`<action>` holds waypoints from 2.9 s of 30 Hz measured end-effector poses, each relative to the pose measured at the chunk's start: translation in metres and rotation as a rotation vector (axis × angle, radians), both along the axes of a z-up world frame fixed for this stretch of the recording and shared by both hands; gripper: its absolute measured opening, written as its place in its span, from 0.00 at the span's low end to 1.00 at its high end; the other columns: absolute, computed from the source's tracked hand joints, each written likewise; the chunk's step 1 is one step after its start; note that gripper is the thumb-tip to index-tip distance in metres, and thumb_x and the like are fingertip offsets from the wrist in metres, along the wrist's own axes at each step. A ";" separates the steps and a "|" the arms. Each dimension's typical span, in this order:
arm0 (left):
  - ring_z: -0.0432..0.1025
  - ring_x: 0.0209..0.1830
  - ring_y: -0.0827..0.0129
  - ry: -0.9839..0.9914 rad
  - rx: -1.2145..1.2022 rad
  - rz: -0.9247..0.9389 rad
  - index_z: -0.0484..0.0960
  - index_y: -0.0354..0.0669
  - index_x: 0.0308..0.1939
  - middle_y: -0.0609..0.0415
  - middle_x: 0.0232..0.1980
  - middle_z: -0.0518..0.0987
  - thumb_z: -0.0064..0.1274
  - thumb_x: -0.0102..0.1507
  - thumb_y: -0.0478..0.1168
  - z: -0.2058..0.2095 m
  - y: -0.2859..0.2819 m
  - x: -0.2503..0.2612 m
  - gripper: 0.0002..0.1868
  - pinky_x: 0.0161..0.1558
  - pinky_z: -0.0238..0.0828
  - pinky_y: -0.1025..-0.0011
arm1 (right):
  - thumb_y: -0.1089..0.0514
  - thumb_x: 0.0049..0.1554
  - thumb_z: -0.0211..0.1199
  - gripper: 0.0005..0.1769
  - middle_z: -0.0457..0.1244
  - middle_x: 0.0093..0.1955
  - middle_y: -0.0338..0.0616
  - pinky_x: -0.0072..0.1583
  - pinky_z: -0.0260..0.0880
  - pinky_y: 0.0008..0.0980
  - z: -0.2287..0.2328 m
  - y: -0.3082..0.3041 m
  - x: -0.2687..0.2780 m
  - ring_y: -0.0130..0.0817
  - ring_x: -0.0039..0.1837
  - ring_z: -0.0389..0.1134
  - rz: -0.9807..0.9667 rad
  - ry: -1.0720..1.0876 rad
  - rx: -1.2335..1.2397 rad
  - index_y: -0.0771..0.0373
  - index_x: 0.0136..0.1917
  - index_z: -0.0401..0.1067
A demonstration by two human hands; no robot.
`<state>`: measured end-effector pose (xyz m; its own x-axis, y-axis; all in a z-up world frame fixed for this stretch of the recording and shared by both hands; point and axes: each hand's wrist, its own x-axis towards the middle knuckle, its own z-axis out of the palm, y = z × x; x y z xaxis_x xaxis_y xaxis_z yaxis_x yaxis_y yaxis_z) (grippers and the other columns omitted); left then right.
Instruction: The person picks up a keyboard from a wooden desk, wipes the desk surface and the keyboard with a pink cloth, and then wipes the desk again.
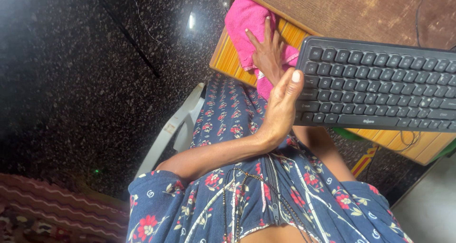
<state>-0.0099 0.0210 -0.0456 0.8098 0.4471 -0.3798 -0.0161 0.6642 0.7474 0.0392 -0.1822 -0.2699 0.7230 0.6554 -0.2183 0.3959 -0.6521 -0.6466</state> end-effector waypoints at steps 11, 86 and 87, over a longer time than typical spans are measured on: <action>0.65 0.54 0.76 0.035 -0.023 -0.057 0.75 0.35 0.59 0.60 0.52 0.75 0.37 0.76 0.57 -0.030 0.026 -0.010 0.27 0.60 0.63 0.75 | 0.63 0.55 0.60 0.06 0.56 0.48 0.43 0.45 0.59 0.37 0.006 0.021 -0.036 0.33 0.46 0.57 -0.113 0.357 0.064 0.60 0.47 0.73; 0.78 0.48 0.68 0.309 -0.014 0.058 0.77 0.37 0.61 0.50 0.54 0.82 0.38 0.72 0.60 -0.270 0.067 -0.130 0.31 0.53 0.75 0.66 | 0.50 0.64 0.67 0.34 0.36 0.84 0.72 0.79 0.47 0.63 -0.048 -0.203 0.045 0.73 0.83 0.40 -0.412 -0.314 -0.214 0.54 0.81 0.65; 0.78 0.50 0.69 0.254 -0.047 0.047 0.76 0.37 0.62 0.51 0.56 0.82 0.38 0.72 0.60 -0.274 0.066 -0.126 0.31 0.55 0.75 0.67 | 0.52 0.61 0.68 0.36 0.36 0.83 0.74 0.79 0.46 0.63 -0.046 -0.201 0.046 0.74 0.83 0.39 -0.389 -0.332 -0.192 0.57 0.80 0.64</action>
